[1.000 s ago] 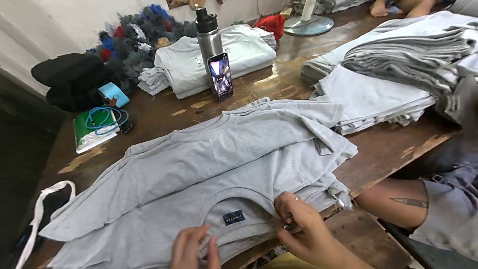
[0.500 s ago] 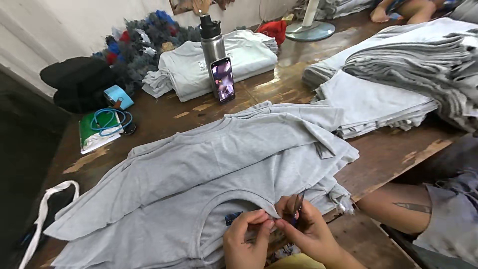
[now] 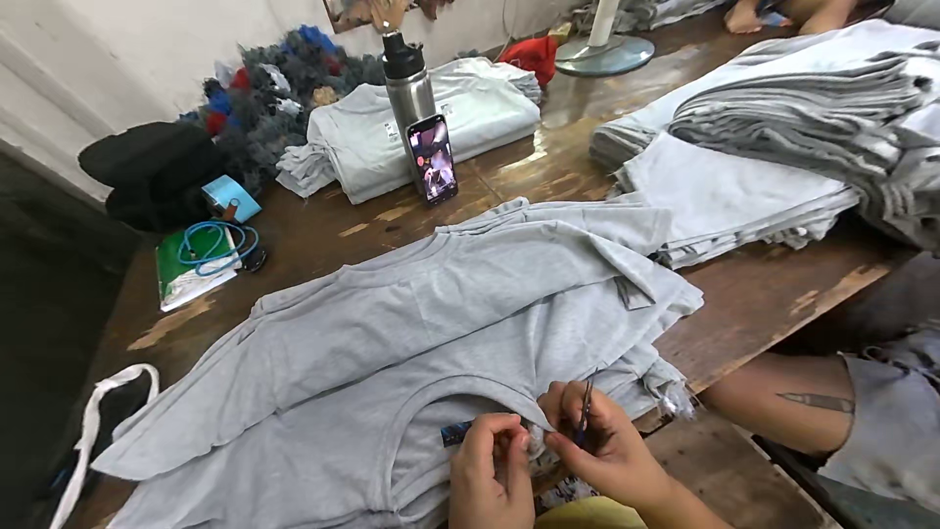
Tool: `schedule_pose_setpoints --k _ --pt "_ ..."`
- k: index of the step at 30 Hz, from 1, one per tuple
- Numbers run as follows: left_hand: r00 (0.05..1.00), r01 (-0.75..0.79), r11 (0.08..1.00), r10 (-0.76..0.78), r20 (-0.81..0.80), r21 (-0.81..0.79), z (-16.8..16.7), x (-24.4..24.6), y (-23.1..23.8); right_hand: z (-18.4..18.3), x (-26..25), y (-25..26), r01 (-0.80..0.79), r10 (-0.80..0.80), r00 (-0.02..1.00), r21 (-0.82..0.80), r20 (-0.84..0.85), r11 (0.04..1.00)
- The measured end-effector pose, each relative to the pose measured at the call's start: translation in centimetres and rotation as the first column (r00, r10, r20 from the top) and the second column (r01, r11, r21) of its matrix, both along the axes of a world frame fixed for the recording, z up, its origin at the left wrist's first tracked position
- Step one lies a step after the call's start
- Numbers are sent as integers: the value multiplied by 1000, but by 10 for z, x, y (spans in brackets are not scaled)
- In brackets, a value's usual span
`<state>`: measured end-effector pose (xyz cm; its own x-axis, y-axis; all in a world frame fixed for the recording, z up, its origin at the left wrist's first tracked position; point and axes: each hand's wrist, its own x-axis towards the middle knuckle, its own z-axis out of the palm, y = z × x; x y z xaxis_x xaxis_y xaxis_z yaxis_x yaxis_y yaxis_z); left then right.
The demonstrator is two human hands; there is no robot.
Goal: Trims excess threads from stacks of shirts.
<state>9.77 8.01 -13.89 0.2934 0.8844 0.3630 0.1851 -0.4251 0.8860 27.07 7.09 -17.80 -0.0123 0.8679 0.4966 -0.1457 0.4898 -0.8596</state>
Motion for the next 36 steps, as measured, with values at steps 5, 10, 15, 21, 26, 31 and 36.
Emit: schedule_pose_setpoints --k 5,10,15,21,26,31,36 --pt "998 8 1000 -6 -66 29 0 3 -2 -1 1 1 14 -14 1000 33 20 999" --pt "998 10 1000 -11 -58 -12 3 1 -4 14 9 -10 239 -268 838 123 475 963" --pt "999 25 997 -22 42 -77 6 0 -6 31 24 -22 292 -400 444 293 802 911" --pt "998 -66 996 65 19 54 0 3 -8 30 24 -29 270 -351 339 268 873 925" --pt "937 -198 882 298 -181 427 -6 6 -8 30 13 -28 304 -382 259 301 887 904" --pt "933 -196 885 301 -197 423 -2 5 -11 29 5 -25 335 -355 249 264 901 905" --pt "979 -117 967 150 -136 227 26 -35 -13 36 5 -18 413 -421 471 227 775 882"
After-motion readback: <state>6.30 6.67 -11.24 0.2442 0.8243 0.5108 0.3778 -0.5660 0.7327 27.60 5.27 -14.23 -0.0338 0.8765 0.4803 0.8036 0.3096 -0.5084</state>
